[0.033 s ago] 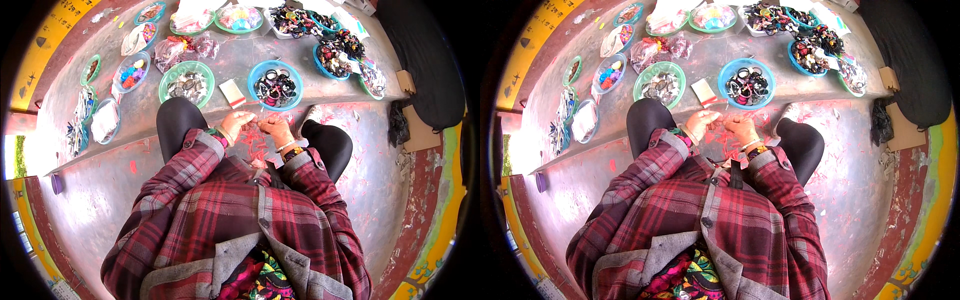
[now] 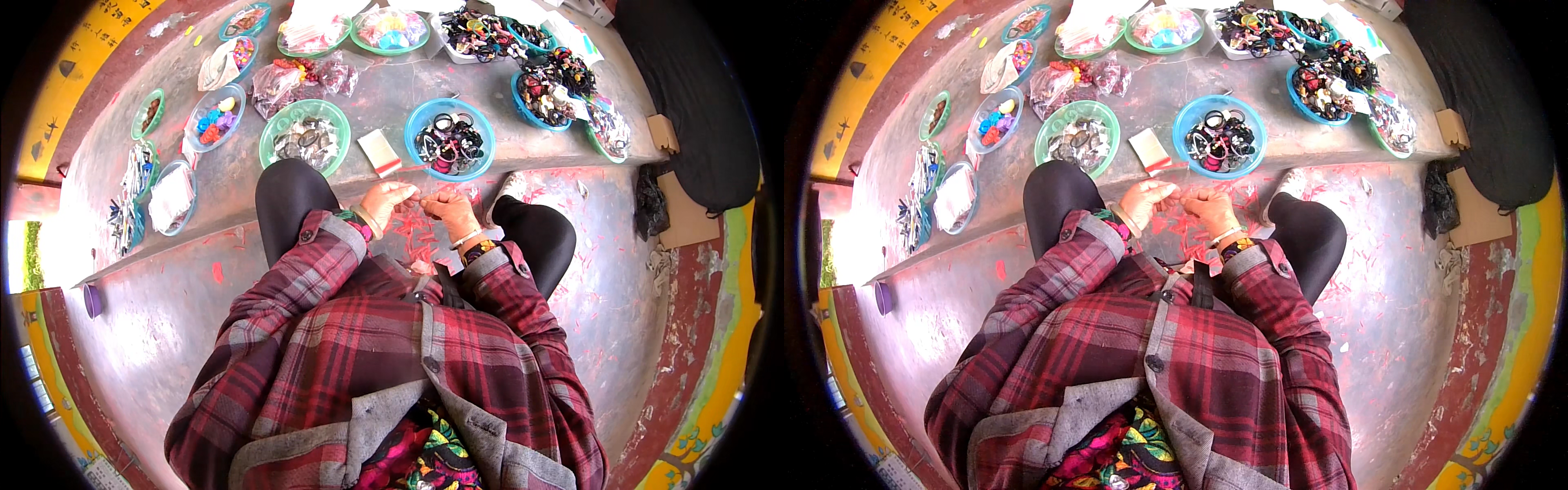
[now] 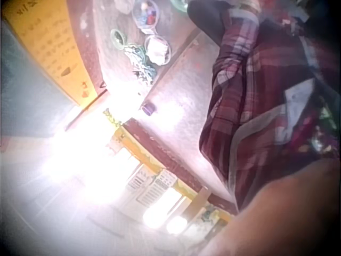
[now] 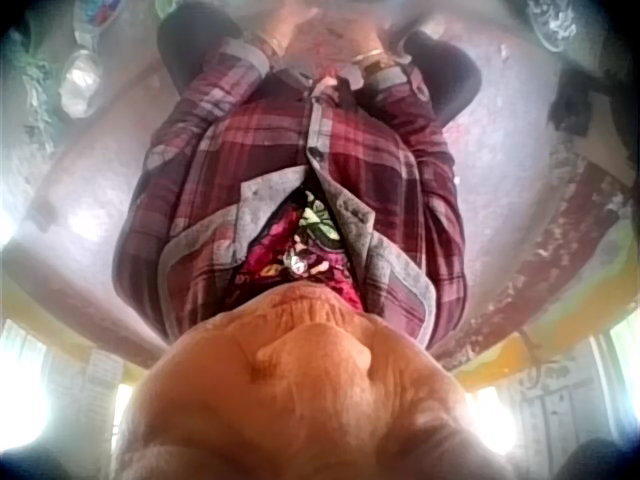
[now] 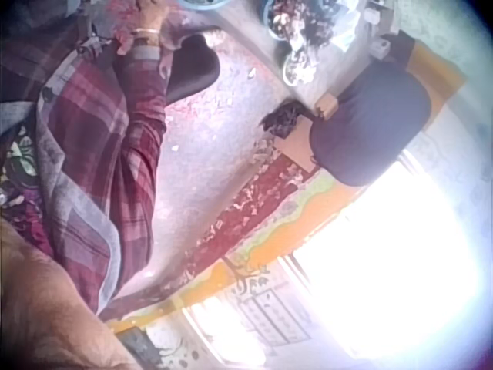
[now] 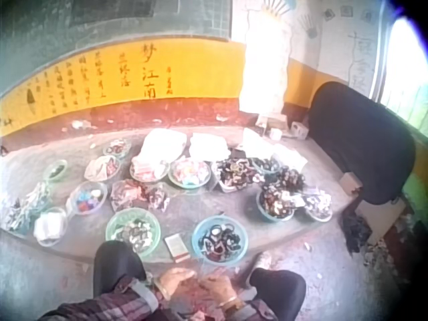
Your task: The person sits on the floor and assembles keychains by hand. They pick up a black plastic ring and a small metal charm, attach the charm to the ring, and place the finished keychain into a blue bowl. The person repeats this process with multiple items from surrounding bowls.
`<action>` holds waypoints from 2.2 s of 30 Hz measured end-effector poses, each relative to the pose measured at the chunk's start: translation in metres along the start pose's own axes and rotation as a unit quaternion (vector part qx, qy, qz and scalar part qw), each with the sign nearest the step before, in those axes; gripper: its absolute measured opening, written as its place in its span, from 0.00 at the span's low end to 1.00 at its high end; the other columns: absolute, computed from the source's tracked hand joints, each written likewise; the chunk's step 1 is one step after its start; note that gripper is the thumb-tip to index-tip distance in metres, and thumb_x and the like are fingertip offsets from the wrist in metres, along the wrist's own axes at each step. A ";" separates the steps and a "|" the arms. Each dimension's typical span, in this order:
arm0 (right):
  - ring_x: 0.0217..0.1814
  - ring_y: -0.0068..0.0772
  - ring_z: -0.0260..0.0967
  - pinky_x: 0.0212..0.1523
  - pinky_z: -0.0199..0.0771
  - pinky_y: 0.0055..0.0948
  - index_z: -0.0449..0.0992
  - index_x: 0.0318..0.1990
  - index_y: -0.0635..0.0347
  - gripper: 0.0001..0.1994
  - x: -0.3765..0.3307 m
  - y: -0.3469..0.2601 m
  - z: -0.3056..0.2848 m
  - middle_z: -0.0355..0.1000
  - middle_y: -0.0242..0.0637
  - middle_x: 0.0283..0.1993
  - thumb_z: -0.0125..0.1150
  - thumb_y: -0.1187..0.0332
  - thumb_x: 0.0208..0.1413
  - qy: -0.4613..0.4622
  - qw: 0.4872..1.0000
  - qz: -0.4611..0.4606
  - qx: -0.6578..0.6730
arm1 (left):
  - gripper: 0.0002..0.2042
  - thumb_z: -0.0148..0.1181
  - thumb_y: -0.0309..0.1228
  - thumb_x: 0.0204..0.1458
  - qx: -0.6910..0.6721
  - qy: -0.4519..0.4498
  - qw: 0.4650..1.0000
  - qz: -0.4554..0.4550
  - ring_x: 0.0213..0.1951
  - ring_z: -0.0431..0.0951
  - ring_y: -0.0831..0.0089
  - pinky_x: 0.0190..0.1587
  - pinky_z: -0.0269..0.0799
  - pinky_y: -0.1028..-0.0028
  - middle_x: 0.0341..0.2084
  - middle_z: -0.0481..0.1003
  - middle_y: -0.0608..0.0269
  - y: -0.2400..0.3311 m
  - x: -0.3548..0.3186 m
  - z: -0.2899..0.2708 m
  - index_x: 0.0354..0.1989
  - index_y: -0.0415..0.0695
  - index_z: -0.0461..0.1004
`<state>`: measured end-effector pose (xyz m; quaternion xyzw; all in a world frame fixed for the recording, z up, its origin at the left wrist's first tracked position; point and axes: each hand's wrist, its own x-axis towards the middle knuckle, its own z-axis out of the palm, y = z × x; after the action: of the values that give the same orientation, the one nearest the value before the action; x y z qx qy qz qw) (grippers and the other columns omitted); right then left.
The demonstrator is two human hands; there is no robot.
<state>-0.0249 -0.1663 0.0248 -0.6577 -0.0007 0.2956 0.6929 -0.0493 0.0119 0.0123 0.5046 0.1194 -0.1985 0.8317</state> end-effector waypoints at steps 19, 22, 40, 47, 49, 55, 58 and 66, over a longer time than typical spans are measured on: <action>0.23 0.16 0.63 0.27 0.62 0.17 0.74 0.26 0.61 0.07 -0.005 -0.006 0.008 0.69 0.27 0.22 0.60 0.67 0.46 -0.056 0.998 0.037 0.011 | 0.07 0.55 0.31 0.48 0.004 0.021 1.000 0.013 0.22 0.68 0.81 0.26 0.63 0.82 0.19 0.71 0.67 0.014 -0.010 0.012 0.29 0.40 0.71; 0.23 0.17 0.64 0.27 0.63 0.17 0.75 0.26 0.63 0.07 -0.003 -0.001 0.006 0.70 0.29 0.22 0.59 0.67 0.46 -0.052 0.998 0.041 0.006 | 0.06 0.55 0.30 0.48 -0.028 0.006 0.999 0.019 0.24 0.70 0.80 0.29 0.65 0.81 0.21 0.71 0.65 0.008 -0.006 0.009 0.29 0.39 0.71; 0.20 0.16 0.60 0.22 0.58 0.17 0.74 0.23 0.65 0.06 0.001 -0.004 0.002 0.68 0.27 0.19 0.61 0.71 0.43 0.017 0.993 0.016 -0.112 | 0.08 0.57 0.28 0.45 -0.010 0.027 0.999 -0.038 0.27 0.73 0.78 0.31 0.68 0.80 0.26 0.73 0.64 0.005 -0.007 0.008 0.34 0.40 0.70; 0.19 0.11 0.56 0.19 0.54 0.15 0.74 0.22 0.62 0.07 0.002 -0.005 0.006 0.65 0.22 0.17 0.62 0.68 0.43 -0.005 0.998 -0.021 -0.066 | 0.07 0.58 0.29 0.45 0.022 0.039 0.999 -0.016 0.27 0.73 0.78 0.30 0.68 0.79 0.25 0.73 0.65 0.003 -0.004 0.003 0.31 0.41 0.70; 0.19 0.11 0.56 0.19 0.55 0.15 0.74 0.22 0.62 0.07 0.005 0.001 0.005 0.65 0.22 0.17 0.62 0.68 0.43 -0.011 0.999 -0.024 -0.047 | 0.07 0.59 0.29 0.44 0.021 0.047 0.999 -0.007 0.27 0.72 0.78 0.30 0.68 0.79 0.25 0.73 0.65 0.004 -0.006 0.003 0.30 0.41 0.70; 0.19 0.14 0.60 0.20 0.59 0.19 0.73 0.21 0.61 0.07 0.003 0.000 0.007 0.68 0.27 0.18 0.61 0.67 0.41 0.068 0.987 -0.074 -0.126 | 0.08 0.59 0.31 0.44 0.031 0.048 0.998 0.008 0.26 0.71 0.79 0.30 0.67 0.79 0.25 0.72 0.66 0.003 -0.005 0.005 0.30 0.42 0.70; 0.20 0.24 0.64 0.22 0.63 0.27 0.72 0.20 0.60 0.08 -0.001 -0.009 0.008 0.70 0.34 0.18 0.61 0.66 0.38 0.150 0.939 -0.126 -0.281 | 0.09 0.58 0.33 0.45 0.085 0.080 0.993 0.023 0.28 0.71 0.78 0.30 0.66 0.79 0.27 0.72 0.66 0.005 -0.005 0.008 0.32 0.42 0.70; 0.30 0.45 0.65 0.31 0.64 0.40 0.68 0.18 0.60 0.08 -0.014 -0.023 0.023 0.67 0.41 0.23 0.57 0.65 0.37 0.181 0.755 -0.308 -0.550 | 0.13 0.51 0.38 0.51 0.013 0.008 0.999 0.029 0.32 0.72 0.78 0.34 0.68 0.78 0.30 0.72 0.65 0.001 -0.017 0.035 0.38 0.42 0.68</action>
<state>-0.0356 -0.1503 0.0540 -0.9308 -0.2406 -0.1098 0.2524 -0.0639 -0.0153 0.0354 0.5201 0.1091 -0.1721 0.8294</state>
